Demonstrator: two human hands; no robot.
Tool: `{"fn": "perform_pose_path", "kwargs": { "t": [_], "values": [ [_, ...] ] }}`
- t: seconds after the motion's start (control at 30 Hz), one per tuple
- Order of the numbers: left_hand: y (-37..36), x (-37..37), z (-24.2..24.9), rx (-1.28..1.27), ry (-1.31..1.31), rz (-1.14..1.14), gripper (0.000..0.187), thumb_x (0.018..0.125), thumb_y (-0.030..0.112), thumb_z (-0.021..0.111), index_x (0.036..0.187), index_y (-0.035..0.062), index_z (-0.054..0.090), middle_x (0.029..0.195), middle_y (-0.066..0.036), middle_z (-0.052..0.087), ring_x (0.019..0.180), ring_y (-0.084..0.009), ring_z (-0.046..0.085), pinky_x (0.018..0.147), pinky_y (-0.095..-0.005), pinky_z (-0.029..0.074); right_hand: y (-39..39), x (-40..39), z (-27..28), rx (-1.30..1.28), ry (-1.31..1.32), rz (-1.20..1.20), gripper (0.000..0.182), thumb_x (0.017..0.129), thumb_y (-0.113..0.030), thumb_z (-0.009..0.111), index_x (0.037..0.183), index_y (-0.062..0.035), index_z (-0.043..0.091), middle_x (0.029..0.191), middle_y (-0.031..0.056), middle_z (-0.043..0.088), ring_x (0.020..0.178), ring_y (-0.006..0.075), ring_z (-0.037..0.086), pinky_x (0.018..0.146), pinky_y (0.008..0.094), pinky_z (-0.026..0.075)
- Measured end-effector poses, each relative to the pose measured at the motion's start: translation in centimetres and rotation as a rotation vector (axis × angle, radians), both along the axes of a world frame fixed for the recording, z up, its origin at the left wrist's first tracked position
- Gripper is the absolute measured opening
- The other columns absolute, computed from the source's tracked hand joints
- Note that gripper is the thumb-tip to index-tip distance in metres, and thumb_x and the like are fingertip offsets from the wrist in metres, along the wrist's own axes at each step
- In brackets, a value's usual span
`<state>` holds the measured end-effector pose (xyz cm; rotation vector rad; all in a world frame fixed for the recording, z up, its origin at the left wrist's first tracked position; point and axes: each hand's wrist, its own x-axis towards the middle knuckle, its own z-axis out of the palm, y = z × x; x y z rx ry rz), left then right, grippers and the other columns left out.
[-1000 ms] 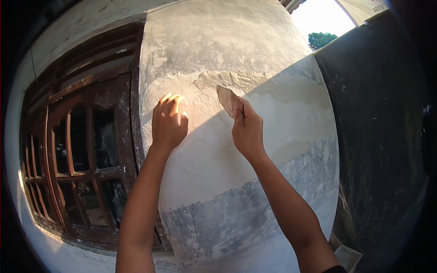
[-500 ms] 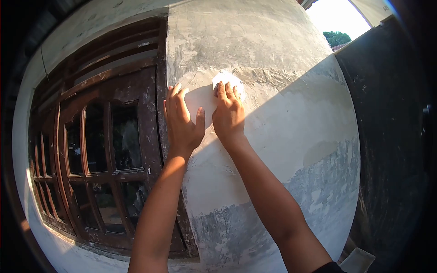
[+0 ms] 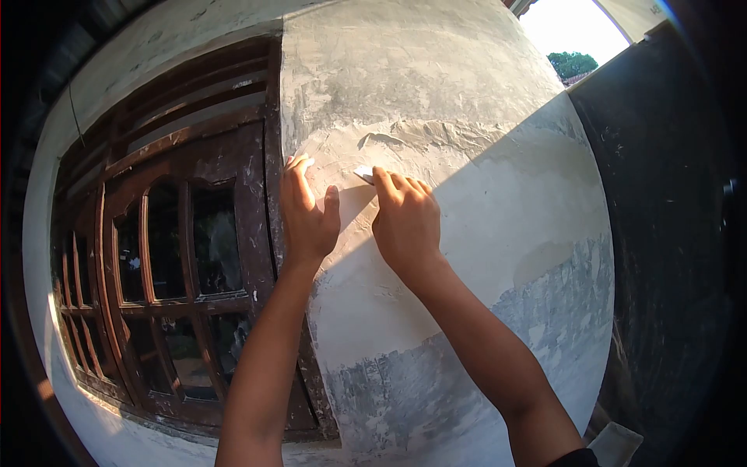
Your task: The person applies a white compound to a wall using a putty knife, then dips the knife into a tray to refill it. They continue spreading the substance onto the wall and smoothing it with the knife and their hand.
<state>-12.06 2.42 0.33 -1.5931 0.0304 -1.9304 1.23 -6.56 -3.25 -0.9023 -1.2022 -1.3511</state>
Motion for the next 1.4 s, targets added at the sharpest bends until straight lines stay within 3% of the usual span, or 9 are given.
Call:
{"fn": "perform_pose_path", "kwargs": {
  "t": [0.07,0.13,0.43,0.53,0.73,0.83,1.17,1.3,1.4],
  "values": [
    [-0.4,0.1,0.3,-0.008,-0.006,0.055,0.049,0.080,0.013,0.058,0.124,-0.0034,0.043,0.126,-0.025,0.047,0.126,-0.0444,0.038,0.108,-0.0503,0.028,-0.7,1.3,2.0,0.214,0.001,0.244,0.059,0.070,0.007,0.052,0.128,0.0003,0.052,0.090,0.0130,0.061,0.084,0.0305,0.060,0.077,0.0426,0.044],
    [-0.8,0.3,0.5,-0.028,0.006,0.222,0.049,0.079,0.013,0.058,0.123,-0.0026,0.045,0.126,-0.023,0.048,0.128,-0.0428,0.038,0.108,-0.0492,0.027,-1.3,3.6,4.8,0.249,0.015,0.398,0.067,0.070,0.010,0.051,0.135,-0.0068,0.050,0.089,0.0127,0.060,0.083,0.0297,0.060,0.074,0.0405,0.046],
    [-0.3,1.3,0.3,0.034,0.084,0.333,0.054,0.077,0.013,0.061,0.126,0.0010,0.043,0.129,-0.021,0.048,0.130,-0.0416,0.037,0.109,-0.0487,0.027,1.6,6.8,13.6,-0.049,0.082,0.319,0.058,0.073,-0.013,0.058,0.131,-0.0180,0.058,0.105,0.0158,0.061,0.105,0.0298,0.058,0.091,0.0377,0.045],
    [-0.4,1.2,0.2,0.038,0.084,0.294,0.056,0.077,0.014,0.061,0.127,0.0002,0.042,0.129,-0.021,0.048,0.130,-0.0433,0.037,0.108,-0.0493,0.028,1.8,9.2,16.1,-0.053,0.256,0.183,0.060,0.071,-0.015,0.057,0.130,-0.0219,0.059,0.110,0.0116,0.060,0.111,0.0247,0.056,0.099,0.0470,0.034],
    [-0.4,1.3,0.4,0.046,0.112,0.330,0.055,0.076,0.017,0.061,0.124,-0.0023,0.042,0.126,-0.022,0.048,0.130,-0.0425,0.035,0.109,-0.0508,0.028,1.4,8.6,15.4,-0.160,0.037,0.224,0.061,0.068,-0.018,0.062,0.129,-0.0255,0.061,0.105,0.0085,0.060,0.107,0.0232,0.056,0.098,0.0426,0.030],
    [-0.4,1.3,0.3,0.052,0.102,0.317,0.056,0.076,0.018,0.060,0.125,-0.0019,0.041,0.126,-0.022,0.048,0.130,-0.0428,0.036,0.109,-0.0512,0.028,0.4,10.0,15.5,-0.061,0.267,0.175,0.061,0.067,-0.015,0.059,0.128,-0.0245,0.062,0.105,0.0084,0.060,0.109,0.0226,0.056,0.098,0.0440,0.028],
    [-0.6,1.1,0.0,0.028,0.131,0.320,0.053,0.076,0.013,0.061,0.125,-0.0001,0.043,0.127,-0.021,0.049,0.129,-0.0433,0.037,0.107,-0.0500,0.028,-0.4,8.5,15.8,0.109,0.275,0.103,0.053,0.068,-0.018,0.061,0.121,-0.0239,0.067,0.106,0.0061,0.063,0.109,0.0188,0.057,0.097,0.0430,0.029],
    [-0.5,1.4,0.0,0.030,0.144,0.297,0.052,0.077,0.013,0.061,0.124,0.0006,0.044,0.127,-0.020,0.049,0.129,-0.0431,0.037,0.107,-0.0497,0.028,1.7,6.2,15.0,-0.208,0.130,0.243,0.057,0.068,-0.018,0.059,0.124,-0.0239,0.064,0.107,0.0091,0.063,0.114,0.0209,0.056,0.097,0.0429,0.029],
    [-0.2,1.3,0.1,0.037,0.129,0.326,0.052,0.077,0.015,0.061,0.124,0.0017,0.044,0.127,-0.019,0.048,0.130,-0.0422,0.036,0.108,-0.0522,0.027,0.9,8.4,15.4,0.091,0.416,0.122,0.052,0.073,-0.018,0.058,0.125,-0.0222,0.064,0.107,0.0078,0.062,0.108,0.0192,0.057,0.095,0.0424,0.030]
  ]
}}
